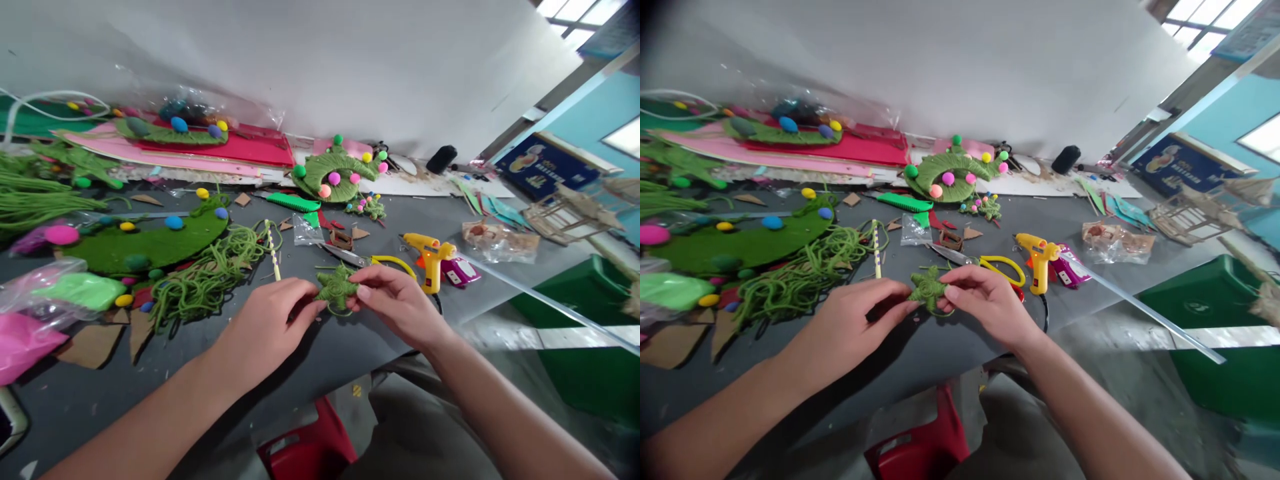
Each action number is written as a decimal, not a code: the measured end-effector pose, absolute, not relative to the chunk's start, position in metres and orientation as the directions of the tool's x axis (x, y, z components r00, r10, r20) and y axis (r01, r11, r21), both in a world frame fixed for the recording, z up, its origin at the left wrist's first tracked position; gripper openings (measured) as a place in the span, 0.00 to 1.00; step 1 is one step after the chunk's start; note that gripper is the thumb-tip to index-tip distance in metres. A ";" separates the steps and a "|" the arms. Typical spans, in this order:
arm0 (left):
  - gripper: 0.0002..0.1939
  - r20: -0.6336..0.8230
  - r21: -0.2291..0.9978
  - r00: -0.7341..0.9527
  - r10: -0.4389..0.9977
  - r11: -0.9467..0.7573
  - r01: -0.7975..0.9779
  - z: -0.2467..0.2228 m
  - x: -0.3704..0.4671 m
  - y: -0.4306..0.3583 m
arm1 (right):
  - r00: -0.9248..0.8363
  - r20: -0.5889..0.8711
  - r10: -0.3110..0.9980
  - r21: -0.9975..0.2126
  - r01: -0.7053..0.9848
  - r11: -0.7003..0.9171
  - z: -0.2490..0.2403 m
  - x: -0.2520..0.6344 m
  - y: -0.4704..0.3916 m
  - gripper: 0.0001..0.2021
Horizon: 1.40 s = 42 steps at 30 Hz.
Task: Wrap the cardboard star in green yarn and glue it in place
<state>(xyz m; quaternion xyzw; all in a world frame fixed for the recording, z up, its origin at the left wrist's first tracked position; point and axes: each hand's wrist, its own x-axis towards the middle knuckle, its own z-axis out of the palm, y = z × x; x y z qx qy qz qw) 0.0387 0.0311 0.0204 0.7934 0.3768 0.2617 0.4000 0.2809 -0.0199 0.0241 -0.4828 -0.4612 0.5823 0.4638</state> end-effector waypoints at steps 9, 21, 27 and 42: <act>0.10 -0.131 0.971 0.542 0.830 -0.003 0.238 0.027 0.041 0.031 | -0.123 -0.113 0.986 -0.993 -0.032 -0.117 0.025 0.285 -0.017 0.08; 0.13 -0.282 0.954 0.548 0.788 0.289 0.076 0.033 0.042 0.037 | -0.084 -0.107 0.991 -0.993 -0.033 -0.110 0.031 0.275 -0.014 0.10; 0.13 -0.301 0.938 0.569 0.765 0.344 0.033 0.032 0.043 0.035 | -0.125 -0.077 0.989 -0.995 -0.052 -0.084 0.028 0.277 -0.013 0.10; 0.17 -0.335 0.897 0.464 0.820 0.428 -0.109 0.030 0.043 0.040 | 0.189 0.329 0.925 -0.879 0.420 0.226 0.040 0.272 -0.016 0.03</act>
